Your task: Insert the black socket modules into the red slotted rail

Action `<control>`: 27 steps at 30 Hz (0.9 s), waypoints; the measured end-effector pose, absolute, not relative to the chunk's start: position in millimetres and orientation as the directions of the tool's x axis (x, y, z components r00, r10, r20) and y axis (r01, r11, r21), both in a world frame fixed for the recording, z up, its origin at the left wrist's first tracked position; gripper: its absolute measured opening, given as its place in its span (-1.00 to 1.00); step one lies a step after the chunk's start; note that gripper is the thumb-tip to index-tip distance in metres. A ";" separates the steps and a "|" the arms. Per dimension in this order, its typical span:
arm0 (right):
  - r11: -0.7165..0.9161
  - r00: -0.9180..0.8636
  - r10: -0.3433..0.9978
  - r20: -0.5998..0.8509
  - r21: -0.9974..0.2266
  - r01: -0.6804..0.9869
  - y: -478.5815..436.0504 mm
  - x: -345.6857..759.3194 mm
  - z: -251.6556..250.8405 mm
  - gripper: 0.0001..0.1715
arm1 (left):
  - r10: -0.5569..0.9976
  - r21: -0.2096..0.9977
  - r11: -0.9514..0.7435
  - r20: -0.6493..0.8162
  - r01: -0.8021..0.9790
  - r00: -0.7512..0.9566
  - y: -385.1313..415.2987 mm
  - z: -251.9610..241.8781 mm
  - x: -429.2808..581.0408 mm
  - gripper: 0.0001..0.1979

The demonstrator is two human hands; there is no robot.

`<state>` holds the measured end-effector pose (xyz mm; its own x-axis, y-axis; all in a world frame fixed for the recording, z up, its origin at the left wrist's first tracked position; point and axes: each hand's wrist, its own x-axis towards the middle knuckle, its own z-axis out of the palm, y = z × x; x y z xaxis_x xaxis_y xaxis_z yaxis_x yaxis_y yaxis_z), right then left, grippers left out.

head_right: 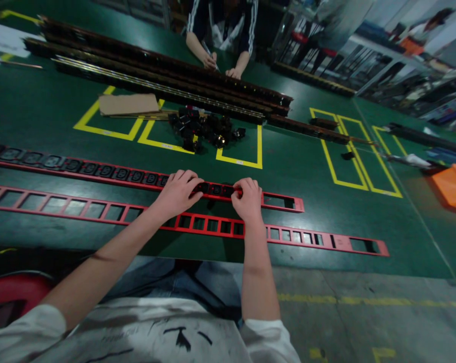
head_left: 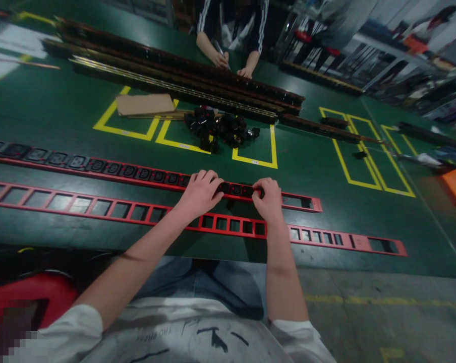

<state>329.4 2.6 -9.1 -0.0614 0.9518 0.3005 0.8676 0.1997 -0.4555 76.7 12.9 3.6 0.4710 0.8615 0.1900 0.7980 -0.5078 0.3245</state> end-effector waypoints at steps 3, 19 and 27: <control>0.199 -0.059 0.950 0.305 -0.451 0.870 3.2 327.0 -9.6 -0.80 | 0.859 0.326 -0.511 0.192 0.795 0.474 13.3 3.0 76.4 -0.67; 0.337 -0.208 0.929 0.304 -0.469 0.817 -0.4 319.2 -1.8 -0.81 | 0.853 0.306 -0.522 0.214 0.796 0.477 13.0 3.0 77.6 -0.67; 0.332 -0.230 0.938 0.258 -0.481 0.811 1.5 317.9 -2.0 -0.77 | 0.845 0.316 -0.534 0.227 0.784 0.485 14.1 2.3 76.4 -0.70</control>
